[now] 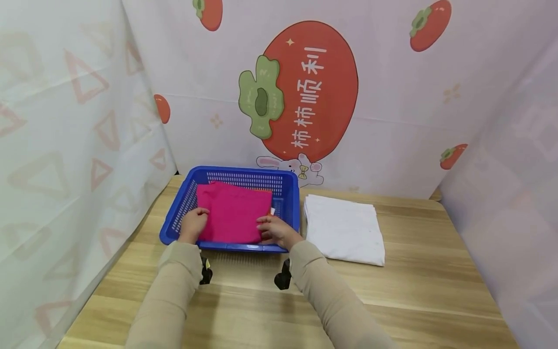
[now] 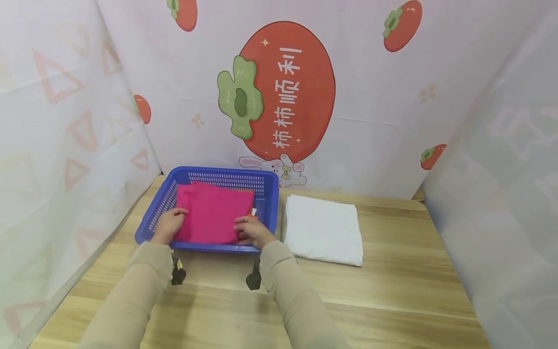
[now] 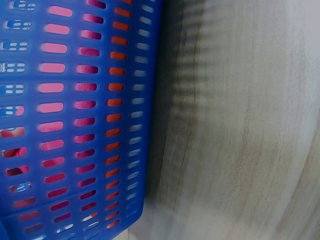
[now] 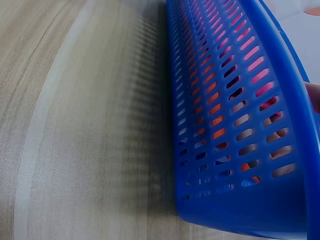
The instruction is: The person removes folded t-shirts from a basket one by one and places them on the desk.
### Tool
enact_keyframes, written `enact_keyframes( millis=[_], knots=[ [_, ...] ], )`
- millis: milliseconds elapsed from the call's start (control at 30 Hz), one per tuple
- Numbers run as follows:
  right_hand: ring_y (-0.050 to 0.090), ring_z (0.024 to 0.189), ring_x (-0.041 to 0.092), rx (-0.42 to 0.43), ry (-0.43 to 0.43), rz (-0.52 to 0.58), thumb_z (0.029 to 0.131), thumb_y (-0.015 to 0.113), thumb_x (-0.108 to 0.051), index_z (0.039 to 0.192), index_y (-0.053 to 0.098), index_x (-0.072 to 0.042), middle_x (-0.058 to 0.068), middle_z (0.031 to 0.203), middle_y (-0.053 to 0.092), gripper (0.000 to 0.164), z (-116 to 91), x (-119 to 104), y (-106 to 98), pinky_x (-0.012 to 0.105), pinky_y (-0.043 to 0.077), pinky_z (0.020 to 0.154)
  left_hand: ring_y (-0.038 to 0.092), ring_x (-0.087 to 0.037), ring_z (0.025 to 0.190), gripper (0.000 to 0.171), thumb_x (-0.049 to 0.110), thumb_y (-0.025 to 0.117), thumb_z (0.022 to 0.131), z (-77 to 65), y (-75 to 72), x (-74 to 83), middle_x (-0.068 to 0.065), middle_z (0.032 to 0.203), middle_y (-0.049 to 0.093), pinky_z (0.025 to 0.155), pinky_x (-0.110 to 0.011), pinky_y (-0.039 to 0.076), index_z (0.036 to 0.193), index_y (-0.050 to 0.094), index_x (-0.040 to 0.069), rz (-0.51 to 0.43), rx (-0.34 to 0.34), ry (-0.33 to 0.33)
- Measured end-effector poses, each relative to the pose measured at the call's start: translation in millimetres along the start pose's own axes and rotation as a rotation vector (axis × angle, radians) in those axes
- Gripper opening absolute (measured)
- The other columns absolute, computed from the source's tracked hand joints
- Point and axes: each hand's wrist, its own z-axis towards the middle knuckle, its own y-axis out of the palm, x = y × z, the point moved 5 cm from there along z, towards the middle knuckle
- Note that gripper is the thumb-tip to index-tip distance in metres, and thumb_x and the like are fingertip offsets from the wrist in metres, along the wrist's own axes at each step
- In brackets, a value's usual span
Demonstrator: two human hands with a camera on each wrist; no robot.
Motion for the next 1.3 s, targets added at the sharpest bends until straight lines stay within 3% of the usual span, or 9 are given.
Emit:
enact_keyframes(
  millis=[200,400,467,567,667,800,967,1133,1300],
  knots=[
    [0.053,0.092,0.033,0.005,0.004,0.024,0.087,0.045,-0.003,0.124,0.041,0.001,0.025,0.112,0.045,0.037,0,-2,0,0.043,0.046,0.073,0.037,-0.033,0.106,0.041,0.010,0.033,0.085,7.2,2.3,-2.5,-0.023,0.127,0.037,0.081,-0.041,0.036,0.121,0.045,-0.003,-0.022,-0.113,-0.010],
    [0.054,0.087,0.030,0.013,0.007,0.005,0.086,0.047,-0.004,0.121,0.042,0.001,0.022,0.105,0.049,0.036,2,-3,-1,0.044,0.046,0.073,0.028,-0.035,0.115,0.045,0.007,0.031,0.083,14.6,1.0,-4.4,-0.027,0.132,0.025,0.092,-0.044,0.027,0.127,0.036,-0.004,0.019,-0.306,-0.032],
    [0.055,0.085,0.028,0.018,0.003,-0.007,0.086,0.047,-0.004,0.120,0.043,0.002,0.019,0.101,0.050,0.035,2,-4,-1,0.044,0.046,0.073,0.028,-0.036,0.115,0.047,0.007,0.032,0.083,13.1,-0.9,-2.1,-0.028,0.132,0.024,0.092,-0.044,0.027,0.128,0.034,-0.004,0.072,-0.360,-0.017],
    [0.055,0.083,0.027,0.024,0.005,-0.021,0.086,0.047,-0.005,0.119,0.043,0.001,0.017,0.098,0.051,0.034,2,-5,-1,0.043,0.046,0.072,0.034,-0.037,0.108,0.048,0.007,0.033,0.084,9.7,-4.6,-0.4,-0.028,0.131,0.024,0.082,-0.045,0.037,0.131,0.031,-0.003,0.076,-0.415,-0.038],
    [0.055,0.082,0.027,0.026,0.002,-0.027,0.086,0.047,-0.005,0.118,0.044,0.002,0.017,0.097,0.052,0.033,2,-6,1,0.043,0.046,0.072,0.041,-0.037,0.100,0.047,0.007,0.035,0.084,8.4,-9.4,-1.3,-0.028,0.129,0.027,0.067,-0.041,0.045,0.130,0.032,-0.002,0.045,-0.400,-0.056],
    [0.055,0.082,0.026,0.046,0.001,-0.036,0.085,0.048,-0.004,0.117,0.044,0.003,0.018,0.098,0.052,0.033,4,-5,2,0.044,0.045,0.074,0.049,-0.027,0.079,0.043,0.005,0.038,0.082,8.1,-14.7,-5.5,-0.026,0.118,0.041,0.056,-0.033,0.045,0.124,0.042,-0.004,0.000,-0.306,-0.086],
    [0.053,0.080,0.024,0.057,0.002,-0.049,0.085,0.048,-0.004,0.117,0.041,0.004,0.014,0.095,0.049,0.034,9,-4,2,0.042,0.046,0.072,0.044,-0.017,0.055,0.041,0.004,0.040,0.081,8.2,-14.6,-9.6,-0.020,0.104,0.048,0.050,-0.029,0.043,0.120,0.047,-0.003,-0.098,-0.254,-0.169],
    [0.053,0.078,0.024,0.081,0.004,-0.054,0.086,0.049,-0.008,0.120,0.038,0.002,0.013,0.097,0.047,0.037,13,-4,1,0.040,0.047,0.068,0.049,-0.019,0.071,0.040,0.005,0.043,0.082,9.6,-11.6,-7.4,-0.022,0.119,0.043,0.056,-0.027,0.044,0.120,0.047,-0.005,-0.112,-0.256,-0.143],
    [0.054,0.078,0.025,0.094,0.008,-0.069,0.087,0.049,-0.013,0.124,0.037,-0.001,0.016,0.106,0.046,0.041,14,-6,2,0.039,0.048,0.065,0.046,-0.025,0.093,0.042,0.007,0.043,0.085,10.9,-5.6,-7.7,-0.023,0.127,0.035,0.070,-0.030,0.043,0.125,0.040,-0.004,-0.172,-0.301,-0.124]
  ],
)
